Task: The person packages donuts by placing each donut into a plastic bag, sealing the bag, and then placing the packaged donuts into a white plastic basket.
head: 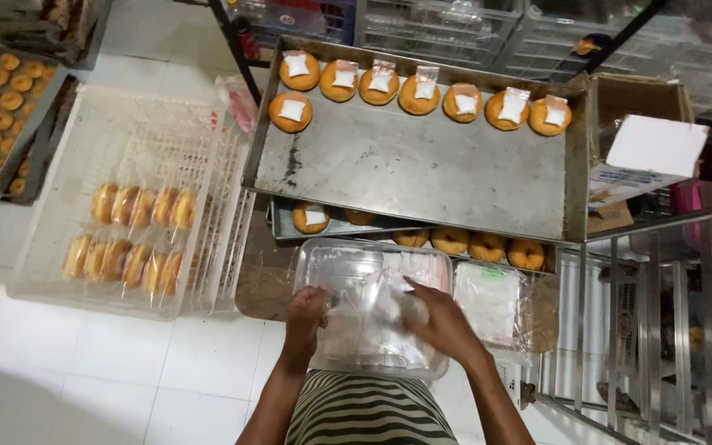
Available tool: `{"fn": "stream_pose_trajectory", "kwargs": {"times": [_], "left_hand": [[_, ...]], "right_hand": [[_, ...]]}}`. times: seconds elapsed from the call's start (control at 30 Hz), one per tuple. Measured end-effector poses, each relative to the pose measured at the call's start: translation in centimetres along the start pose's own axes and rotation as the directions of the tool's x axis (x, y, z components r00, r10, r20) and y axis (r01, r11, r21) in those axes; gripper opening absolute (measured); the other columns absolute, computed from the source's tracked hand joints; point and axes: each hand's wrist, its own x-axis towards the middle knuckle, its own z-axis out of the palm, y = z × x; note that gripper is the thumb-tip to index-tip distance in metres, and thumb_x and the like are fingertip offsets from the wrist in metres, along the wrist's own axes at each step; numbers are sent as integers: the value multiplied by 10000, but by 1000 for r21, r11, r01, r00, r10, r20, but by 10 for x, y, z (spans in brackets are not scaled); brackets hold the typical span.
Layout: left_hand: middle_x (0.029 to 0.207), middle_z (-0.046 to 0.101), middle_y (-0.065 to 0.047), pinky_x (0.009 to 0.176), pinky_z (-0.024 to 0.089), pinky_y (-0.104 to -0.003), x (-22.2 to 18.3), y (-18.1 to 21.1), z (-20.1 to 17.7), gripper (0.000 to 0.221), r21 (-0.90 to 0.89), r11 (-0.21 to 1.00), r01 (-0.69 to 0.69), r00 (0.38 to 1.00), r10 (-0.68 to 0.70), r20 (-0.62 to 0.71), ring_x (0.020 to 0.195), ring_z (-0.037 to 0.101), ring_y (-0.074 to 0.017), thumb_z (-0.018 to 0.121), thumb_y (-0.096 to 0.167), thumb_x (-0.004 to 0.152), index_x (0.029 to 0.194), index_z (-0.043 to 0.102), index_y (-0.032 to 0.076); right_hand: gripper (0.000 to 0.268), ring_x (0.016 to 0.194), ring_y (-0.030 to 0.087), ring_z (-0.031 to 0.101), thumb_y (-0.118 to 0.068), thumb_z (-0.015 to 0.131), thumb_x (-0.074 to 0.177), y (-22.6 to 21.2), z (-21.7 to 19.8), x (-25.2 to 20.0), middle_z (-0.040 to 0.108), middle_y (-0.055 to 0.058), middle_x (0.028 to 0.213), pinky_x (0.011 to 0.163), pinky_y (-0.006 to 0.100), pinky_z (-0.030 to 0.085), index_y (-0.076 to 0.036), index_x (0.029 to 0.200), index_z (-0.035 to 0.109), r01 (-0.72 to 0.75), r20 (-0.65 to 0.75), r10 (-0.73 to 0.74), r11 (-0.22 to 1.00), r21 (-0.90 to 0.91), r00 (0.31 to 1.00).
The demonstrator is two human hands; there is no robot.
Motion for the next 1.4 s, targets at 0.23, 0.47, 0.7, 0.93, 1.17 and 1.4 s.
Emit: {"fn": "stream_pose_trajectory", "kwargs": {"times": [0.23, 0.47, 0.7, 0.93, 1.17, 1.4], "left_hand": [[748, 485, 35, 528, 352, -194, -30, 22, -15, 533, 122, 474, -872, 471, 742, 477, 595, 387, -63, 590, -135, 860, 1386, 552, -62], [577, 493, 31, 403, 275, -231, -41, 19, -3, 210, -127, 970, 206, 926, -151, 346, 438, 372, -67, 639, 267, 978, 842, 636, 106], [1410, 619, -248, 1090, 459, -476, -52, 53, 10, 985, -220, 973, -71, 895, 159, 417, 1279, 596, -364, 158, 713, 923, 1449, 512, -40], [1285, 687, -288, 957, 607, -428, -48, 78, 5, 574, -110, 991, -74, 885, 115, 450, 1041, 732, -306, 380, 250, 991, 1388, 540, -132], [1292, 700, -153, 1018, 598, -439, -26, 68, -13, 433, -90, 965, -246, 763, 250, 596, 1133, 711, -289, 537, 228, 1025, 1379, 571, -18], [883, 788, -114, 705, 555, -294, -9, 66, -23, 233, 159, 984, -85, 960, 38, 277, 749, 648, -162, 683, 23, 902, 1081, 801, -69]], "right_hand": [[1368, 1580, 349, 38, -337, 972, 720, 13, 56, 25, 12, 185, 1720, 1259, 535, 77, -73, 1624, -20, 56, 139, -38, 990, -131, 990], [154, 965, 182, 662, -188, 723, 886, -1, 49, 53, 767, -7, 1064, 925, 387, 435, -147, 1027, 767, 216, -62, -207, 949, 231, 976], [187, 663, 186, 744, -113, 636, 972, 40, 55, 75, 770, 120, 737, 673, 287, 599, 35, 987, 749, -88, 16, 100, 767, 635, 995], [197, 661, 218, 755, -15, 569, 950, 45, 50, 83, 772, 164, 743, 663, 283, 603, 83, 997, 734, -207, 131, 161, 750, 629, 978], [196, 568, 249, 743, -57, 626, 952, 37, 49, 94, 763, 197, 690, 587, 301, 603, 92, 961, 753, -230, 174, 152, 695, 681, 973], [407, 500, 189, 717, -289, 720, 929, 10, 36, 114, 730, 158, 622, 506, 274, 604, 110, 988, 774, -402, 361, 245, 787, 468, 900]]}}
